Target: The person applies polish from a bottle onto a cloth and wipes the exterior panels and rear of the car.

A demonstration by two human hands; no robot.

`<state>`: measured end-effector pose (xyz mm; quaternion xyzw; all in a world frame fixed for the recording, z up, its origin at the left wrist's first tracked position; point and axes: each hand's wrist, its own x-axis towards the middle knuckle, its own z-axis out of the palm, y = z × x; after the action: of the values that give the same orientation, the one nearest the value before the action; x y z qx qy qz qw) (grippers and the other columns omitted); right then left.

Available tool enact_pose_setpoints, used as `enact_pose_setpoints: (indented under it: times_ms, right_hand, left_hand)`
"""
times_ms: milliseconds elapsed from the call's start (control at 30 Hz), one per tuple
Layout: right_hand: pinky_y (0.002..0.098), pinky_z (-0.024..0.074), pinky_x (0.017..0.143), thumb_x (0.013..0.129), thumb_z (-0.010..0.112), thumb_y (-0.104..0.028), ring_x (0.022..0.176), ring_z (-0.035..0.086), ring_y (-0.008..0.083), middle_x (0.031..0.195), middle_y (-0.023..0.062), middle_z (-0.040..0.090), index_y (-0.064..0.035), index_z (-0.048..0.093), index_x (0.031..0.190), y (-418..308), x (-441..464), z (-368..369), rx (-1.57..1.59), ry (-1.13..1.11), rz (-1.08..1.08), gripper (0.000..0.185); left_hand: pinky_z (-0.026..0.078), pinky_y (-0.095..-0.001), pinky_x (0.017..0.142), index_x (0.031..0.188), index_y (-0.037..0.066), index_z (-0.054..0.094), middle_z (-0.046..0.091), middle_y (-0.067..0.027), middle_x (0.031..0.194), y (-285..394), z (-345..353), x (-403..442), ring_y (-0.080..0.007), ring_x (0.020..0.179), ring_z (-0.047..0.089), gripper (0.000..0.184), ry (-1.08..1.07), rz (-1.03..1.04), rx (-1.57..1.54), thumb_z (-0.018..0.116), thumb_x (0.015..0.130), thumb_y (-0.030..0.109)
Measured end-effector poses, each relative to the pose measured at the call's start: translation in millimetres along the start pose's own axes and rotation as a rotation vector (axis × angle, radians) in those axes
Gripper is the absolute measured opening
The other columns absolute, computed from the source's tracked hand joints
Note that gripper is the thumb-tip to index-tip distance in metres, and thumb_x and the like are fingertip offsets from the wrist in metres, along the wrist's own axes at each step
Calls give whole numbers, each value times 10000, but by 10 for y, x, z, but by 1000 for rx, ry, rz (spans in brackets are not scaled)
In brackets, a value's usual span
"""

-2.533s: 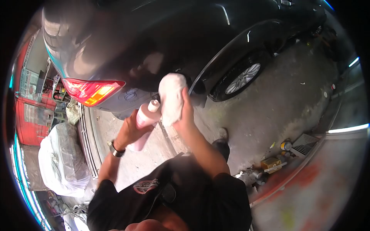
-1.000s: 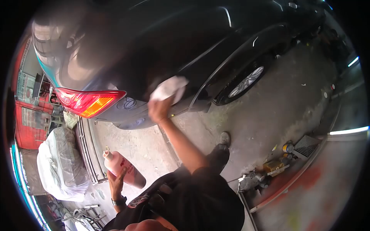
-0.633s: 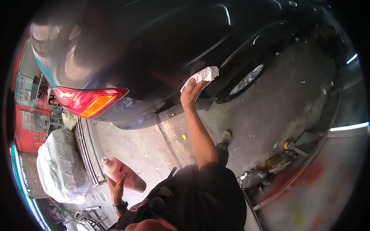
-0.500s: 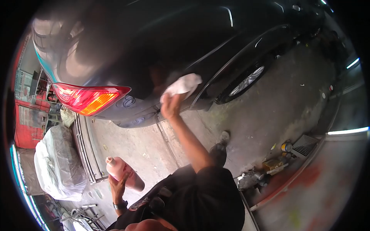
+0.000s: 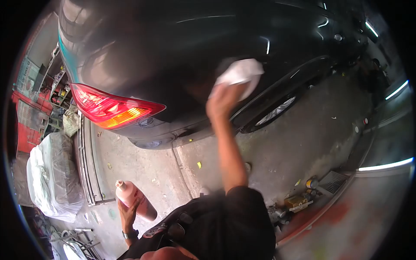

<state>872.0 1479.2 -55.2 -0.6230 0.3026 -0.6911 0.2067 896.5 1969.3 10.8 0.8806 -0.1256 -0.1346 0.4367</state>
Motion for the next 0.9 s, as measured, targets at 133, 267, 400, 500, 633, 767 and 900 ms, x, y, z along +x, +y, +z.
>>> enact_pose_setpoints:
  times_ms: [133,267,400,500,633,767,900]
  right_hand:
    - [518,442,1052,786,729,-284,1174,607,332,1361,105,612,-194,677,1156,-777,-1169,217,14,-743,-216,384]
    - [569,318,1115,922,622,-290,1285,516,394,1363,187,564,-97,593,1290,-339,-850,-204,38,-609,-223,417]
    - [672,204,1147,996,581,-369,1305,452,531,1476,257,485,-37,554,1385,-493,-484,57,-34,-328,-431,512]
    - [587,396,1102,860,751,-350,1351,484,416,1514,207,484,-107,689,1092,-1477,-160,406,198,-463,-546,342]
    - [510,438,1121,809,794,-325,1427,456,331,1509,104,534,-139,694,1002,-1625,99,361,249,-491,-779,286]
    - [566,320,1195,880,744,-346,1396,472,418,1469,206,533,-70,697,1151,-328,788,-283,-2,-328,-539,390]
    - [489,316,1174,1044,493,-324,1369,476,401,1420,235,547,57,516,1406,985,2143,-692,21,94,-156,526]
  left_hand:
    - [557,-377,892,1254,-66,575,702,-161,1115,267,74,99,-242,1003,689,563,-64,55,-55,860,826,165]
    - [566,-367,879,1236,-68,590,716,-152,1090,261,88,96,-229,982,705,516,-65,100,-85,845,840,144]
    - [564,-371,879,1240,-58,592,718,-151,1094,91,77,55,-235,983,702,530,-49,56,-96,849,825,149]
    - [562,-375,881,1248,-50,592,716,-152,1098,157,172,169,-241,980,700,558,-80,92,-57,861,811,170]
    - [557,-383,892,1266,-45,579,706,-155,1117,136,354,366,-243,999,692,586,-118,202,-17,867,817,199]
    - [551,-388,900,1276,-50,569,694,-160,1135,198,454,294,-252,1004,685,585,-80,128,-72,858,834,200]
    - [547,-390,904,1296,-45,553,688,-162,1141,71,482,311,-258,1018,678,632,-126,95,-84,871,814,214]
